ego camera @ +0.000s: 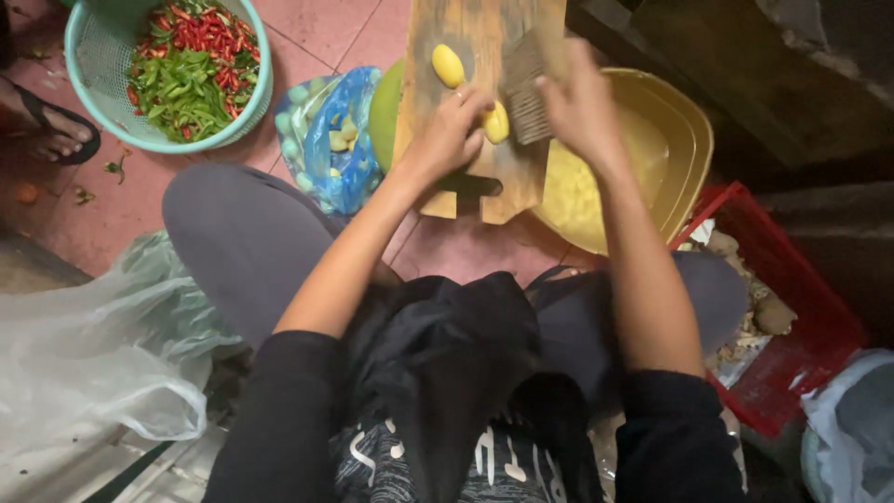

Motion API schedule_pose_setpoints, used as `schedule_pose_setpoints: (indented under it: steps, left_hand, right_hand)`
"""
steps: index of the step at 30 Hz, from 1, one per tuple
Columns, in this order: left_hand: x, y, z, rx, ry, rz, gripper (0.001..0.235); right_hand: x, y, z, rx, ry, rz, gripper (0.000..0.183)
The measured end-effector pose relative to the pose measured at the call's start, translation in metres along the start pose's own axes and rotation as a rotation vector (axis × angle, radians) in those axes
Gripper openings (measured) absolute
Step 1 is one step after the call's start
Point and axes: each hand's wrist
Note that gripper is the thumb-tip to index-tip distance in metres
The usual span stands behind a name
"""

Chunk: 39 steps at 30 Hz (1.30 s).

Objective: Slicing potatoes using a manual grater/slicer on a wooden board.

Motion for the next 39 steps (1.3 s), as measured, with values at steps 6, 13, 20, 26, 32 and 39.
schedule_pose_setpoints:
  steps: [6, 13, 20, 26, 32, 39]
  left_hand:
    - [-0.008, 0.006, -0.028, 0.148, -0.253, -0.293, 0.040]
    - [0.028, 0.004, -0.008, -0.067, 0.228, -0.170, 0.045]
    - [0.019, 0.006, -0.002, -0.046, 0.227, -0.038, 0.029]
    - [0.016, -0.001, -0.013, 0.014, 0.239, -0.059, 0.030]
    - [0.019, -0.005, -0.011, 0.018, 0.281, -0.020, 0.024]
    - [0.020, -0.010, -0.008, 0.000, 0.279, -0.039, 0.020]
  right_hand:
    - [-0.046, 0.008, 0.030, -0.027, 0.179, -0.213, 0.023]
    - [-0.010, 0.012, 0.017, 0.029, 0.251, -0.103, 0.036]
    - [0.006, -0.027, -0.002, -0.034, 0.159, 0.091, 0.043]
    - [0.016, -0.032, -0.019, 0.035, 0.134, 0.241, 0.048]
    - [0.035, -0.047, -0.025, 0.161, 0.031, 0.338, 0.037]
    - [0.027, -0.002, -0.017, 0.173, 0.037, 0.155, 0.035]
Point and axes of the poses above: each hand's wrist, its own z-axis away from the middle knuckle, its own x-axis out of the palm, y = z × x, and after that the axes turned 15 degrees about -y, right-handed
